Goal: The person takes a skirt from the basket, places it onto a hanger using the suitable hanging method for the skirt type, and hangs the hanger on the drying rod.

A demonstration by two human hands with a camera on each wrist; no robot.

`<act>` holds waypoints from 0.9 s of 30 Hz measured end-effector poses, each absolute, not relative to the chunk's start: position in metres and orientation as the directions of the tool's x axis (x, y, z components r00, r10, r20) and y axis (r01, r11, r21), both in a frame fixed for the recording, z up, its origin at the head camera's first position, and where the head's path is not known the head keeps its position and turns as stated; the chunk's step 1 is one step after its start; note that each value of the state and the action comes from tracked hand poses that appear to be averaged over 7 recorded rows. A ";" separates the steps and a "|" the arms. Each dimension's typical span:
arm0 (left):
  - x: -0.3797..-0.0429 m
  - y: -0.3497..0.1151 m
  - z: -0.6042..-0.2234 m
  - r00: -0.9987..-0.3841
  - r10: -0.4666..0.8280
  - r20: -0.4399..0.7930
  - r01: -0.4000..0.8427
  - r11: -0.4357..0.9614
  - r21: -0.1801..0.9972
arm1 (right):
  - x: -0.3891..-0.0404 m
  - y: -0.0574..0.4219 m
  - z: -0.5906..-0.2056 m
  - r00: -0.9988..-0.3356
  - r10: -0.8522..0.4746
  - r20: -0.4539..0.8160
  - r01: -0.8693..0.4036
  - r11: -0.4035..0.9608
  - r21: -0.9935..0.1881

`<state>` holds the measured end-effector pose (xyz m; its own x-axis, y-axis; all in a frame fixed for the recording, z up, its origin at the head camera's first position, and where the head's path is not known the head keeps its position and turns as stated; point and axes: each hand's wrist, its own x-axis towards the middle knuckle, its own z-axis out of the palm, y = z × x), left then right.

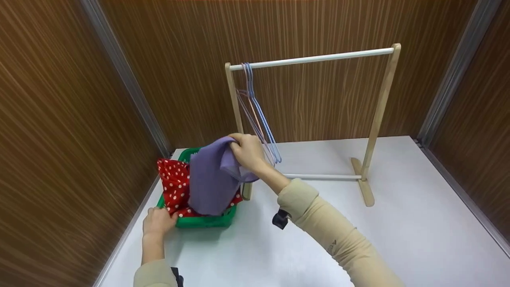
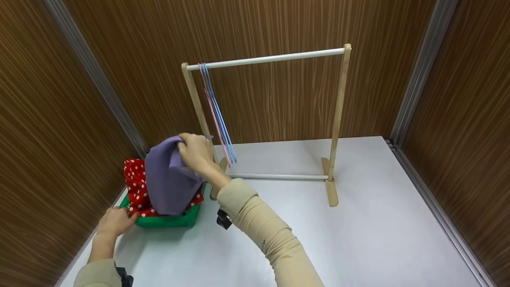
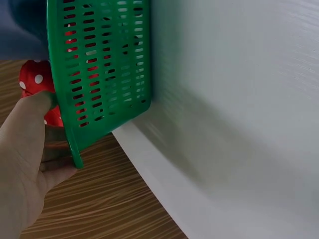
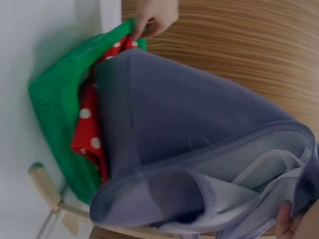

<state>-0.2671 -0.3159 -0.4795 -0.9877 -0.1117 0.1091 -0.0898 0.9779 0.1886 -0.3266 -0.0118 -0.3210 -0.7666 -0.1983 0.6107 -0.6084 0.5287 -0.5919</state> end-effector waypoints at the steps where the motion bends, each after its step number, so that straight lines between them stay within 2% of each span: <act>1: -0.267 -0.317 -0.480 -0.988 -0.113 0.106 -0.091 0.977 0.191 | -0.324 -0.011 -0.316 -0.762 -0.196 0.617 -0.615 0.517 -0.596; 7: -0.268 -0.319 -0.478 -0.990 -0.113 0.082 -0.093 0.972 0.215 | -0.313 -0.002 -0.289 -0.734 -0.192 0.651 -0.641 0.511 -0.572; 14: -0.268 -0.318 -0.477 -0.991 -0.115 0.062 -0.100 0.974 0.205 | -0.310 0.018 -0.263 -0.756 -0.115 0.645 -0.635 0.369 -0.678; 18: -0.268 -0.318 -0.478 -0.991 -0.114 0.075 -0.097 0.973 0.208 | -0.305 0.034 -0.247 -0.772 -0.129 0.623 -0.627 0.319 -0.711; 27: -0.269 -0.320 -0.480 -0.991 -0.091 0.103 -0.071 0.980 0.183 | -0.282 0.074 -0.242 -0.715 -0.263 0.647 -0.691 0.405 -0.599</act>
<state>-0.2686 -0.3204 -0.4800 -0.9905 -0.0907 0.1033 -0.0707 0.9805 0.1835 -0.2824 0.0744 -0.2421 -0.7152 -0.2633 0.6474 -0.6911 0.4049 -0.5987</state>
